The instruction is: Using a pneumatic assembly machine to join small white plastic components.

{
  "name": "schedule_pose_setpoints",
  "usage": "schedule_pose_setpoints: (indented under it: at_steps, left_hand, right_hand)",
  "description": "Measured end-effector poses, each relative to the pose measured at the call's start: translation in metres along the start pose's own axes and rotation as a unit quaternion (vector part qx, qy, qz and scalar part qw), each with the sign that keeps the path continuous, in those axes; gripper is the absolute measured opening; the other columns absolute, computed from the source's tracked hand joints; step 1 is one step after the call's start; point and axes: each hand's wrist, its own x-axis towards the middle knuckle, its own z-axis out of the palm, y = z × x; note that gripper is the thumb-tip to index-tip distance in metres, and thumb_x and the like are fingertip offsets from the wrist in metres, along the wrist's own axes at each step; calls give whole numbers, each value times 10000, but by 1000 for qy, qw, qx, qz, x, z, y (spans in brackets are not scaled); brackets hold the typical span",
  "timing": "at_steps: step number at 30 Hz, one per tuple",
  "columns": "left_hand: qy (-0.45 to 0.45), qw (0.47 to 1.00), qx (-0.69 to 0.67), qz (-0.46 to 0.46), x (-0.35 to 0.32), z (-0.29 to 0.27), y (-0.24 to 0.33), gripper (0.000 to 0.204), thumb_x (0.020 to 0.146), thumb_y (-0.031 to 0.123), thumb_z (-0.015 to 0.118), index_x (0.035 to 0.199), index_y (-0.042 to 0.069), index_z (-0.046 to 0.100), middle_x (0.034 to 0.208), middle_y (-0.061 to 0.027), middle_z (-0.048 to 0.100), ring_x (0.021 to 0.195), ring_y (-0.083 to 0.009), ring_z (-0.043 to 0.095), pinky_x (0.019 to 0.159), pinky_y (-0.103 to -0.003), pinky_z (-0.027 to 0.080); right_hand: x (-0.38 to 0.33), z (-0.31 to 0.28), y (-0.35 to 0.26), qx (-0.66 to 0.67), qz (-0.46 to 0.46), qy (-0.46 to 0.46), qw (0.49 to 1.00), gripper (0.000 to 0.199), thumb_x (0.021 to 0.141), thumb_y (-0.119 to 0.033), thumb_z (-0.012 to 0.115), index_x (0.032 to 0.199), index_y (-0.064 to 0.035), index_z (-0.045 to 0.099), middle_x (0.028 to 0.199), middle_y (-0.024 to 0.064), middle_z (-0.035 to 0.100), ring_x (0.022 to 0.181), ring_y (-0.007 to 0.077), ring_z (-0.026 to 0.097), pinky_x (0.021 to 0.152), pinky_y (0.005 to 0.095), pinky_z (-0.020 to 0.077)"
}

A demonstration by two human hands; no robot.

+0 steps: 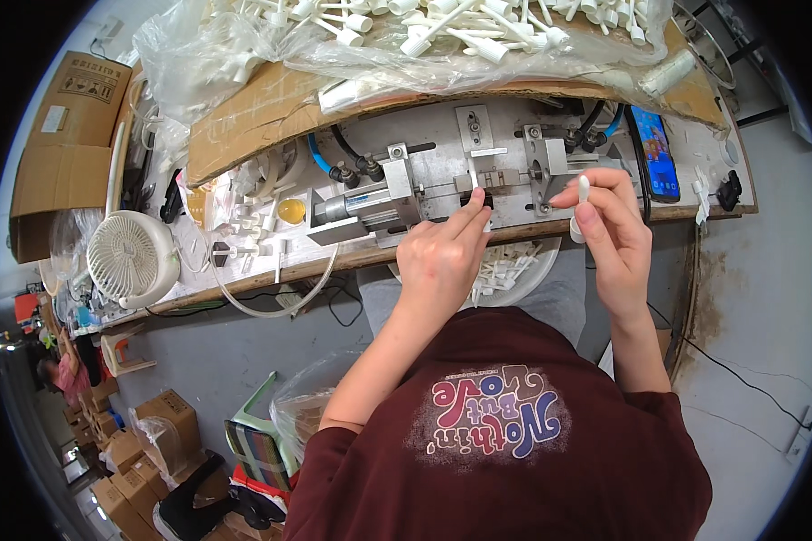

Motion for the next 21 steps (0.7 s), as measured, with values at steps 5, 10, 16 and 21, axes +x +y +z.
schedule_pose_setpoints:
  at_steps: [5,10,16,21]
  left_hand:
    - [-14,993,-113,13,6,-14,2,319,726,145,824,1031,91,751,1110,-42,729,688,-186,674,625,-291,530]
    - [7,959,-278,60,5,-31,18,349,735,48,808,1076,61,733,1024,-73,706,827,-215,693,697,-316,563]
    - [-8,992,-126,0,-7,-25,7,300,761,13,773,1056,43,728,996,-55,682,777,-198,677,648,-299,551]
    - [-7,1000,-3,19,-3,-9,2,262,771,79,764,1028,43,729,1143,-70,712,725,-204,678,631,-305,536]
  right_hand:
    - [-2,-8,-1,139,164,-60,975,183,986,-83,604,1084,41,697,875,30,601,693,67,571,616,191,449]
    - [-1,8,5,267,263,-92,923,205,987,-89,606,1102,64,680,789,60,653,607,65,583,538,198,477]
    - [-7,22,13,65,174,-23,982,237,940,-81,648,1168,-25,680,951,49,685,697,83,616,565,211,465]
    - [-22,14,25,-111,38,-85,989,192,888,-79,694,1073,-30,714,881,59,678,632,104,576,541,240,432]
